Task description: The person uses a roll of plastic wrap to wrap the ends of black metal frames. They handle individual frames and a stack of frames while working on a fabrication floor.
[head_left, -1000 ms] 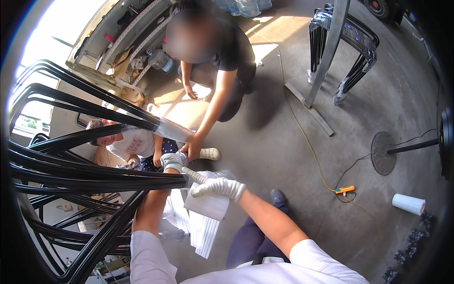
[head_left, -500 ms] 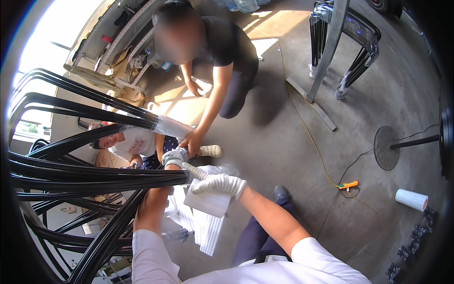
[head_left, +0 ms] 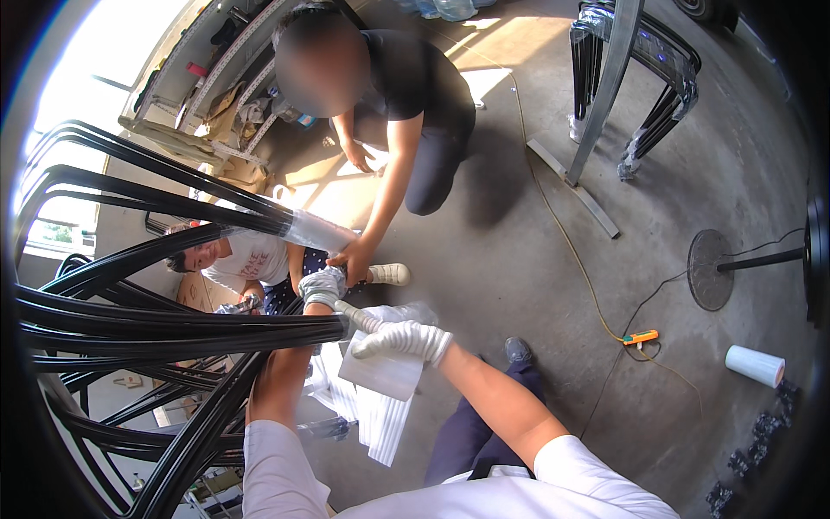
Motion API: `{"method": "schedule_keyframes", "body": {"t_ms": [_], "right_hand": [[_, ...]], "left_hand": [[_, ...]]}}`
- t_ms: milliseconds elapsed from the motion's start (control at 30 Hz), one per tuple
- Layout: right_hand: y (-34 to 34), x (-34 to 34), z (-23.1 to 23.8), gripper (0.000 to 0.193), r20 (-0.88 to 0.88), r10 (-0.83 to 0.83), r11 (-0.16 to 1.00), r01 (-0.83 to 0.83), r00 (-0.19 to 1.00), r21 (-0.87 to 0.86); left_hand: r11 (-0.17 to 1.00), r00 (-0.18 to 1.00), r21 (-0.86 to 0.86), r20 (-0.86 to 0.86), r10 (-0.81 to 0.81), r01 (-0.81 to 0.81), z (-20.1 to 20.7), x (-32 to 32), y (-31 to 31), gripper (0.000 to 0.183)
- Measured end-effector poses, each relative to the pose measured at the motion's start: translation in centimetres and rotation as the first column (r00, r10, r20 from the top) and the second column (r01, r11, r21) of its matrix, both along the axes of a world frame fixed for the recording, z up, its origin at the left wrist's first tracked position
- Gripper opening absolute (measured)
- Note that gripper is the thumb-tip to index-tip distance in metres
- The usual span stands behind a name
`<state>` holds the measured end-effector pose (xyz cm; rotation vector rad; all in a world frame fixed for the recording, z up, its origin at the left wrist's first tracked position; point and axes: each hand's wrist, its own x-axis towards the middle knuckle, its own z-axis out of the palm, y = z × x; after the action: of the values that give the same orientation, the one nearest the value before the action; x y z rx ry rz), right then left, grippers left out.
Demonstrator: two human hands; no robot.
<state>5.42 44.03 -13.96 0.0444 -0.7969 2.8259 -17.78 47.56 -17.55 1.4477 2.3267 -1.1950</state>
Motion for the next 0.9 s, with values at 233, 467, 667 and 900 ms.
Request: {"method": "schedule_keyframes", "body": {"t_ms": [233, 467, 667, 900], "right_hand": [[1.1, 1.1, 1.9, 0.085, 0.094, -0.001, 0.988, -0.013, 0.996, 0.154], [0.8, 0.9, 1.0, 0.081, 0.066, -0.075, 0.968, 0.056, 0.995, 0.245], [0.3, 0.6, 0.1, 0.08, 0.137, -0.159, 0.916, 0.094, 0.978, 0.391], [-0.4, 0.7, 0.2, 0.083, 0.104, -0.143, 0.919, 0.093, 0.984, 0.384]], "left_hand": [[0.993, 0.995, 0.098, 0.079, 0.064, -0.072, -0.5, -0.8, -0.5, 0.027], [0.998, 0.999, 0.065, 0.053, 0.011, -0.014, 0.1, -0.5, 0.3, 0.029], [0.999, 0.999, 0.043, 0.026, -0.019, 0.018, 0.7, 0.0, 0.8, 0.031], [0.993, 0.992, 0.004, -0.032, -0.12, 0.12, 3.1, 1.7, 0.8, 0.033]]}}
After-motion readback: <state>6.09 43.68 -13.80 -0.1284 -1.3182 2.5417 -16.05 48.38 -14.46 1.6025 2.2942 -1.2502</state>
